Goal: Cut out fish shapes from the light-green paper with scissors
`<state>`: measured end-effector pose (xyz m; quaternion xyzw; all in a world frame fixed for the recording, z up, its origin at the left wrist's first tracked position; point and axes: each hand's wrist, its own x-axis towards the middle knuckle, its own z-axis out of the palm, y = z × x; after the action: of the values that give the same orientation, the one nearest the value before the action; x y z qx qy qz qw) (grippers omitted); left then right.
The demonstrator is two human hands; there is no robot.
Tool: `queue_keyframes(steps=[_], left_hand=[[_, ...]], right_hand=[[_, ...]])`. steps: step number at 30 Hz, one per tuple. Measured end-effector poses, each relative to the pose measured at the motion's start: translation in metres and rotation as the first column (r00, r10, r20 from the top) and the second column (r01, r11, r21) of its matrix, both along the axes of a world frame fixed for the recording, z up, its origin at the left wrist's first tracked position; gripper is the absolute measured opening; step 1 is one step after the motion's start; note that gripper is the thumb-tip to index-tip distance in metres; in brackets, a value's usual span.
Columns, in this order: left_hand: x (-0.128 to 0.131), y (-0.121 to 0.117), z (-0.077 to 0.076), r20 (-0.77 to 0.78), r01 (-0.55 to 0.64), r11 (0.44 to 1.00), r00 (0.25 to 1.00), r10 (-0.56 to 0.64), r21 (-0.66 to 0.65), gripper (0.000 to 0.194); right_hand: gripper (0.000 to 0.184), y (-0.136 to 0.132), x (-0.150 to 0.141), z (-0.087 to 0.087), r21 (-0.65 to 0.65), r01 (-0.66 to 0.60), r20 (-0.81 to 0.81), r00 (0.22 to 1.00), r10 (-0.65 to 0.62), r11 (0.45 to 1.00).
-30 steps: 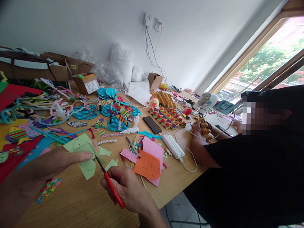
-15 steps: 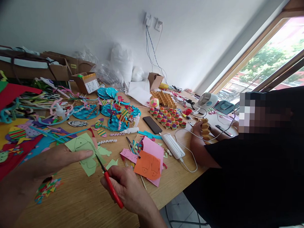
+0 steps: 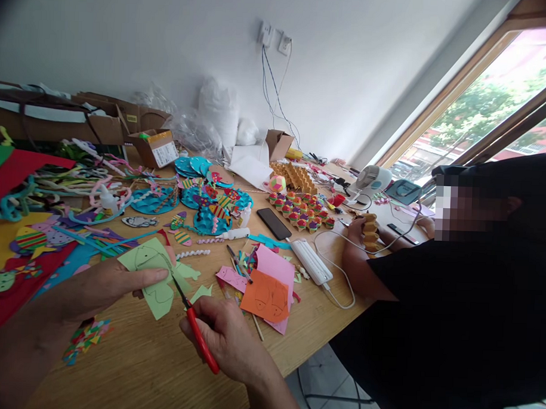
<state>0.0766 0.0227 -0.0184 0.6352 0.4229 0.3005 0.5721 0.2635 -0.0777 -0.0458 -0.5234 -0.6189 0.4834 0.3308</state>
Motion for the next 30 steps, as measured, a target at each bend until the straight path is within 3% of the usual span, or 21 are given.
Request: queue_keyframes(steps=[4, 9, 13, 16, 23, 26, 30], left_hand=[[0.0, 0.001, -0.001, -0.033, 0.068, 0.998, 0.997, -0.069, -0.009, 0.021], [0.0, 0.001, -0.003, -0.009, 0.004, 1.0, 1.0, -0.004, -0.007, 0.02], [-0.002, 0.005, -0.008, -0.053, 0.091, 0.996, 0.994, -0.092, -0.02, 0.024], [-0.003, 0.009, -0.01, -0.076, 0.09, 0.995, 0.993, -0.092, -0.032, 0.026], [-0.002, 0.009, -0.005, -0.023, 0.125, 0.991, 0.992, -0.126, -0.039, 0.024], [-0.001, 0.01, -0.005, 0.021, 0.155, 0.986, 0.988, -0.154, -0.055, 0.023], [0.005, 0.009, -0.008, 0.075, 0.106, 0.992, 0.992, -0.1, -0.073, 0.021]], right_hand=[[0.043, 0.0, 0.001, -0.002, 0.008, 0.004, 0.023, 1.0, -0.004, 1.0], [0.045, 0.001, 0.0, -0.002, 0.02, 0.009, 0.037, 0.999, -0.009, 1.0], [0.046, 0.001, 0.001, -0.003, 0.02, 0.003, 0.029, 1.0, -0.004, 1.0], [0.047, 0.0, 0.001, -0.003, 0.021, 0.005, 0.029, 1.0, -0.006, 1.0], [0.045, 0.001, 0.002, -0.002, 0.008, 0.016, 0.028, 0.999, -0.017, 1.0], [0.046, 0.002, 0.0, -0.006, -0.034, 0.019, -0.024, 1.0, -0.02, 0.999], [0.051, 0.005, -0.009, -0.014, -0.115, 0.061, -0.193, 0.978, -0.082, 0.992]])
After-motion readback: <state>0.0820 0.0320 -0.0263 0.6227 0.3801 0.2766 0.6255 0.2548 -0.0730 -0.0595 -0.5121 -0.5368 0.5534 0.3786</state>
